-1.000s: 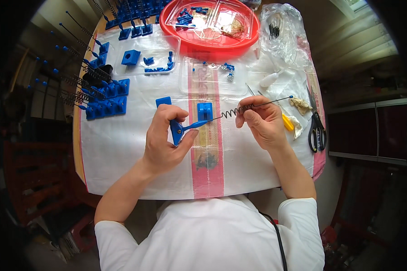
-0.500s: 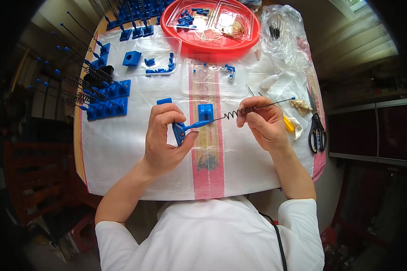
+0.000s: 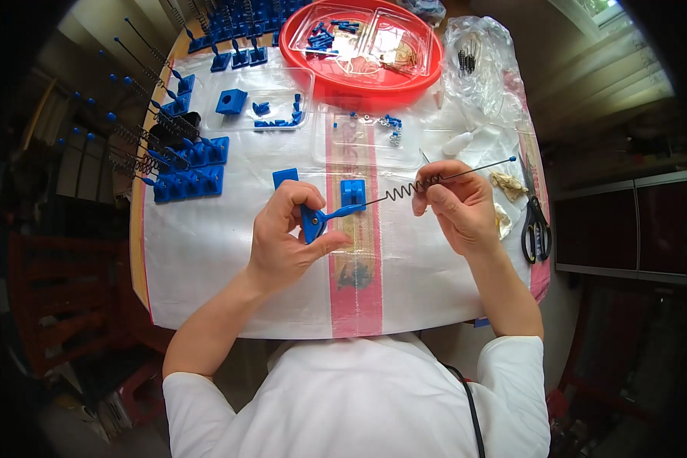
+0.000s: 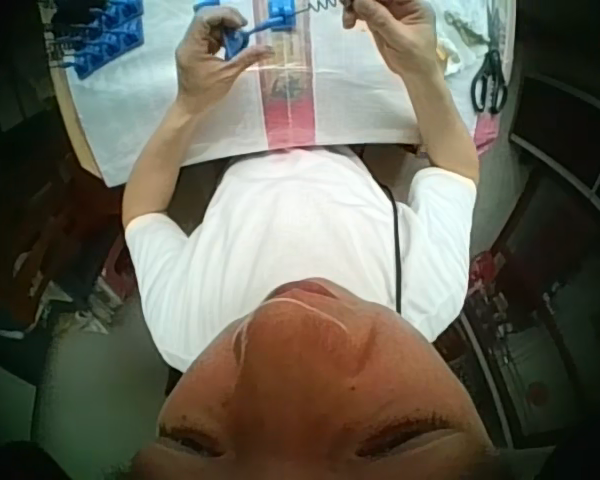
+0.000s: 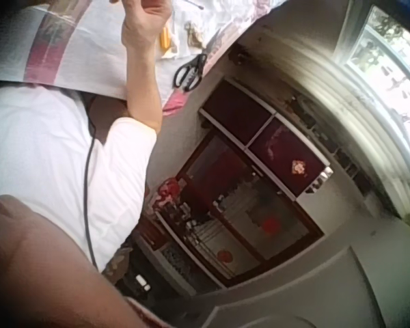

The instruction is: Assembling small plastic parts with springs and applying adhesive or lubricant.

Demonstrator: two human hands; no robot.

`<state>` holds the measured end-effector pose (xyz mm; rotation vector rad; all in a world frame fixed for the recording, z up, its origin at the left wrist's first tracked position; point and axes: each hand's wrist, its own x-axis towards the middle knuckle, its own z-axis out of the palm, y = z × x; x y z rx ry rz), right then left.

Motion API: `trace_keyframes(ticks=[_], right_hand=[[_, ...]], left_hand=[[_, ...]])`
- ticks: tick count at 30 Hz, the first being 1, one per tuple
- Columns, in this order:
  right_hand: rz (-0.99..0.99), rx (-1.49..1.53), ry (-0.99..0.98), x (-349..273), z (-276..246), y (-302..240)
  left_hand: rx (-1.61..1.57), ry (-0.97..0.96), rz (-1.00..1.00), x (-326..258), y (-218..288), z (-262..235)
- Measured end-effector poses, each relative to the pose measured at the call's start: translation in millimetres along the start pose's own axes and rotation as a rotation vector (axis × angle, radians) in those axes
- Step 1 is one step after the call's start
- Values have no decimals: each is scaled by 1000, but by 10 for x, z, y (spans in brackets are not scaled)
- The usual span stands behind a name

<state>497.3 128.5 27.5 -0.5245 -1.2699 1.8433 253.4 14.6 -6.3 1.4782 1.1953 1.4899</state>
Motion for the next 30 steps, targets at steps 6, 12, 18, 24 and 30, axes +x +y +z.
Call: trace_keyframes(ticks=[6,12,18,24,30], right_hand=[[-172,-65,35,223,9,-419],[-315,-141,-44,627,233,-906],[-392,-259,-218,899,558,-1102],[-467,-457,-306,1197,782,-1309],[-779,-1254,-233,1786,1320,-1419]], left_hand=[[-314,66,-149,19,26,13],[-578,130,-235,37,64,-48],[-564,219,-207,89,60,-127],[-663,262,-134,153,56,-69],[-662,136,-288,113,129,-116]])
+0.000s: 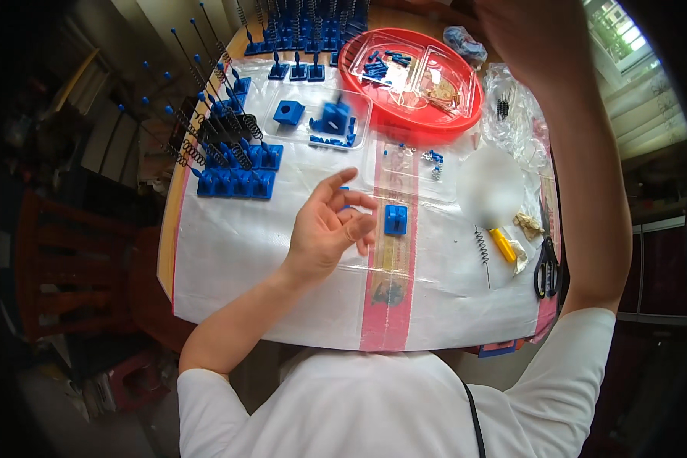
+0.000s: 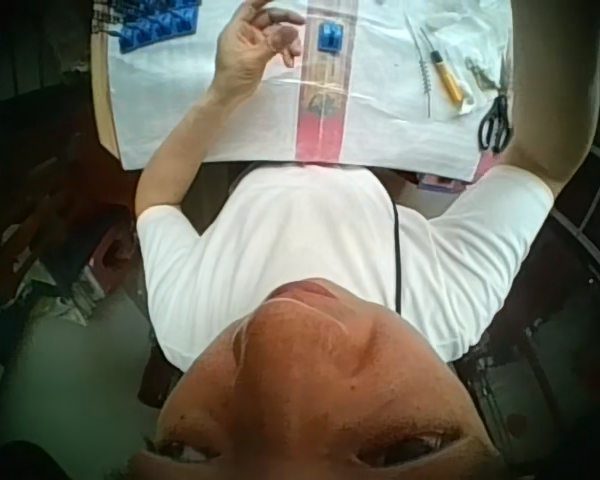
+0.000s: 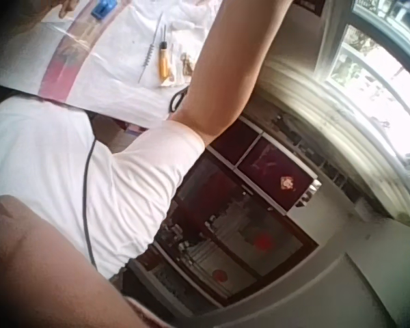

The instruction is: Assembling small plastic parts with springs and applying adhesive or lubricant.

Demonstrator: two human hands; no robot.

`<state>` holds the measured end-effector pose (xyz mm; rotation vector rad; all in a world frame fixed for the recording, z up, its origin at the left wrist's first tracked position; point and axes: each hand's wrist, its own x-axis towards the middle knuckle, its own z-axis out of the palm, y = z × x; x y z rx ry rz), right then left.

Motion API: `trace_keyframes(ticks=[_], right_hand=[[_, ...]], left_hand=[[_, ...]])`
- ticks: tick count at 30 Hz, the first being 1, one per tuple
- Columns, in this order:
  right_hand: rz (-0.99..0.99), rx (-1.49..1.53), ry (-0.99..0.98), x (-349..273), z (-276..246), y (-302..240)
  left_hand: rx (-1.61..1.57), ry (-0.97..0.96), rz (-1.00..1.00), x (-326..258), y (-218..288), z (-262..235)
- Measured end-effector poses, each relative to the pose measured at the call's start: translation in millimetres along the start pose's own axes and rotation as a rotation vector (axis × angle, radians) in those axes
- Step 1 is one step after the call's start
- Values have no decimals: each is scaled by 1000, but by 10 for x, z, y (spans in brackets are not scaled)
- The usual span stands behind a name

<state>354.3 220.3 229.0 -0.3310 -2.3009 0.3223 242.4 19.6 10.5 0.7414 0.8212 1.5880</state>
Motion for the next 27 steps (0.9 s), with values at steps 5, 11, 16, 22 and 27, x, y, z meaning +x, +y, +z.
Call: trace_keyframes(ticks=[5,11,16,22,27], right_hand=[[60,281,23,676,546,-503],[63,86,77,1120,1410,4],[129,45,72,1312,1823,133],[204,63,84,1439,2009,310],[242,57,63,1501,2221,331]], left_hand=[[169,-75,-105,-68,20,-3],[236,-164,-178,-42,-41,18],[266,-158,-196,-96,-19,41],[353,-213,-267,-68,-44,28],[410,-198,-272,-74,-42,-11]])
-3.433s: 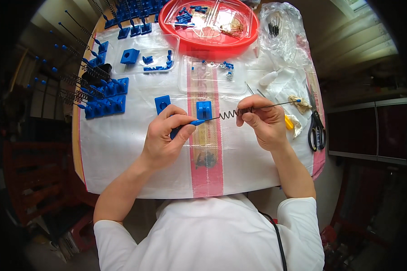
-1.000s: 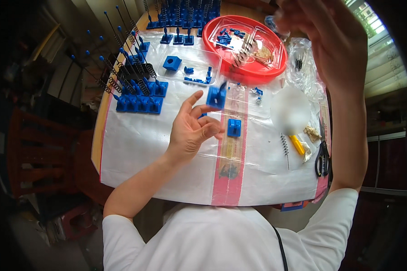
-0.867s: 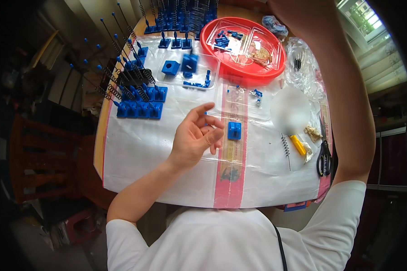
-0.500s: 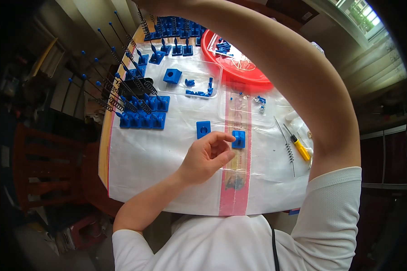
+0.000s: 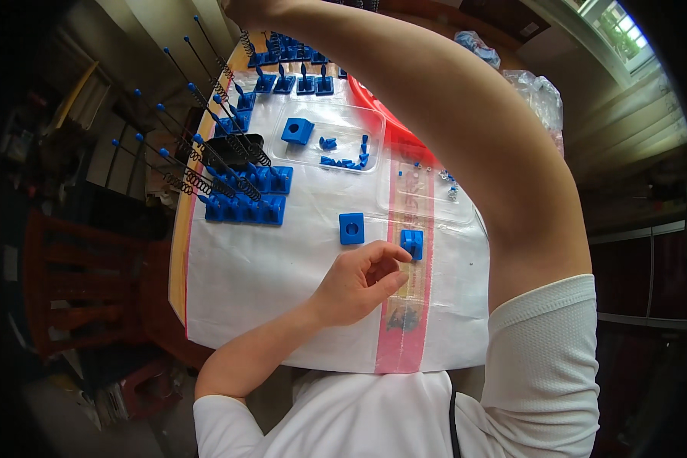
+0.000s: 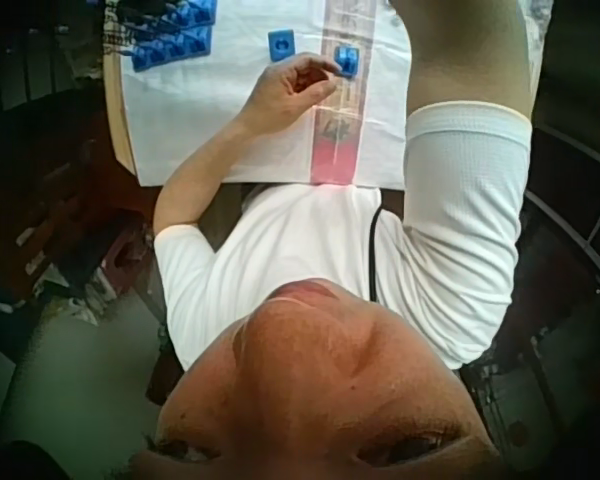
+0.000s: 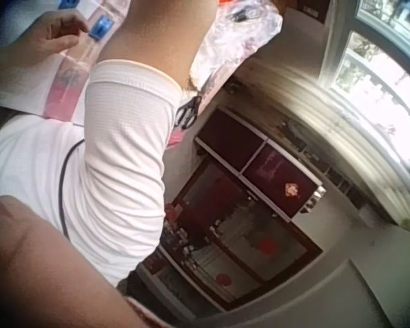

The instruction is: Assembling small plastic parts with springs and applying adhesive or lubricant.

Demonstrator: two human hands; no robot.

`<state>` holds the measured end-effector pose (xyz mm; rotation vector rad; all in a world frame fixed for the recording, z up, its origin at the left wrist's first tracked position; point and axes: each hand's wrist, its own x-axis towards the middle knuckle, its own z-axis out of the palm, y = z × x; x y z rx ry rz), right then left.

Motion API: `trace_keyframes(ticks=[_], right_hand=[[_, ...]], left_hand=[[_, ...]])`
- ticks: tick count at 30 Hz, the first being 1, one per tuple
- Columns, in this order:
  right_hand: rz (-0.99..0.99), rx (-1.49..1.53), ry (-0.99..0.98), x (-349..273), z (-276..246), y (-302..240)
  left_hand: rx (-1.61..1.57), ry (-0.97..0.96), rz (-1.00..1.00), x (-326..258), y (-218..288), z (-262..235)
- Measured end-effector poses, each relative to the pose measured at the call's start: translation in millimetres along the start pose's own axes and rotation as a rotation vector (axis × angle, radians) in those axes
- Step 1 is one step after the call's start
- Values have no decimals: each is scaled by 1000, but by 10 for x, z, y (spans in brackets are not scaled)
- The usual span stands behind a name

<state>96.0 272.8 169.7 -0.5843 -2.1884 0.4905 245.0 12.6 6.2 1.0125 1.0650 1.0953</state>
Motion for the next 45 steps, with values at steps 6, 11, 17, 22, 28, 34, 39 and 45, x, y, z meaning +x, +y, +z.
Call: trace_keyframes(ticks=[6,11,17,22,28,34,39,45], right_hand=[[60,-20,-48,28,47,36],[79,-22,-31,70,80,53],[94,-41,-61,54,67,57],[109,-51,-104,56,82,-27],[9,-381,261,324,423,707],[84,-36,-27,30,-131,-136],[63,-17,-199,-40,-81,-296],[182,49,-343,15,212,-220]], left_hand=[[-12,28,45,17,14,31],[-25,-1,16,11,16,1],[-17,0,13,17,24,-11],[-5,24,17,-16,-6,-30],[-3,-61,18,109,61,65],[-13,1,23,-6,0,-14],[-10,-1,41,2,8,-8],[-3,-5,34,-3,49,-20]])
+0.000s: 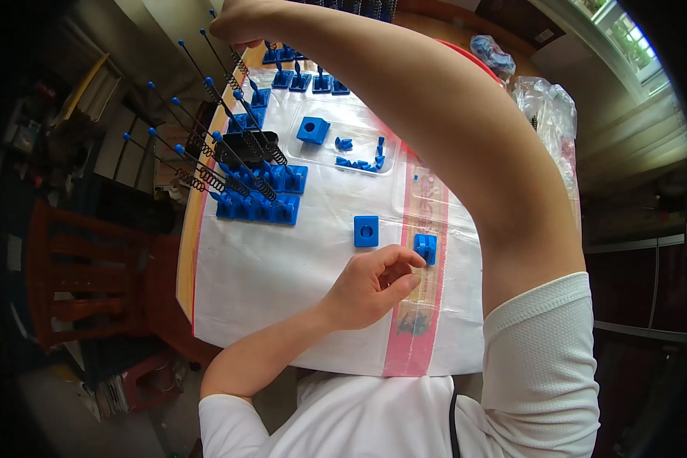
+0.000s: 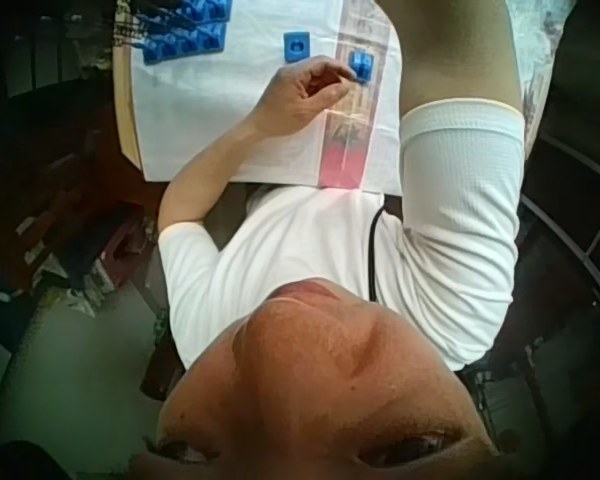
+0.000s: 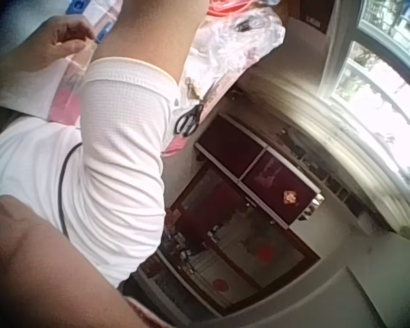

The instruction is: Assembling small plastic parts with springs and applying adhesive or lubricant.

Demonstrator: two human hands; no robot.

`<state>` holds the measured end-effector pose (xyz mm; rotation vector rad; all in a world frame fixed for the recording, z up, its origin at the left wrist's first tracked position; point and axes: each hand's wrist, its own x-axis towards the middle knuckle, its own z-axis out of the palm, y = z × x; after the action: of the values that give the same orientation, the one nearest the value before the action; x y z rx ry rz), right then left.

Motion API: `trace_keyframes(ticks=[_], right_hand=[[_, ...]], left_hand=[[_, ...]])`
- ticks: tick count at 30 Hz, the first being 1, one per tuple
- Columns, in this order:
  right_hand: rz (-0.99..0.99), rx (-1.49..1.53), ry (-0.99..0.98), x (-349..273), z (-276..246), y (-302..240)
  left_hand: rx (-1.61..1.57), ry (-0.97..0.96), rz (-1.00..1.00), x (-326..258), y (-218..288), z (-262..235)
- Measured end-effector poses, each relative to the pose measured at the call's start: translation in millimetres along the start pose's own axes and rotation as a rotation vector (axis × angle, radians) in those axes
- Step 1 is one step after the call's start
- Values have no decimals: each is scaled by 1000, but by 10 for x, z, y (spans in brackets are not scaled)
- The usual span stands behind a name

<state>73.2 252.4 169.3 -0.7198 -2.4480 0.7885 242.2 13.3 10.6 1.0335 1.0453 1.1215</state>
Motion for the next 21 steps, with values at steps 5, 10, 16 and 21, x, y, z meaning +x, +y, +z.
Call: trace_keyframes(ticks=[5,10,16,21], right_hand=[[79,90,-45,162,135,176],[14,56,95,70,145,198],[-87,83,141,-75,-118,161],[-176,38,267,-588,-659,147]], left_hand=[[-4,-17,-2,0,10,14],[2,-5,5,-13,-19,9],[4,4,13,-3,-70,32],[-53,-1,34,41,-83,65]])
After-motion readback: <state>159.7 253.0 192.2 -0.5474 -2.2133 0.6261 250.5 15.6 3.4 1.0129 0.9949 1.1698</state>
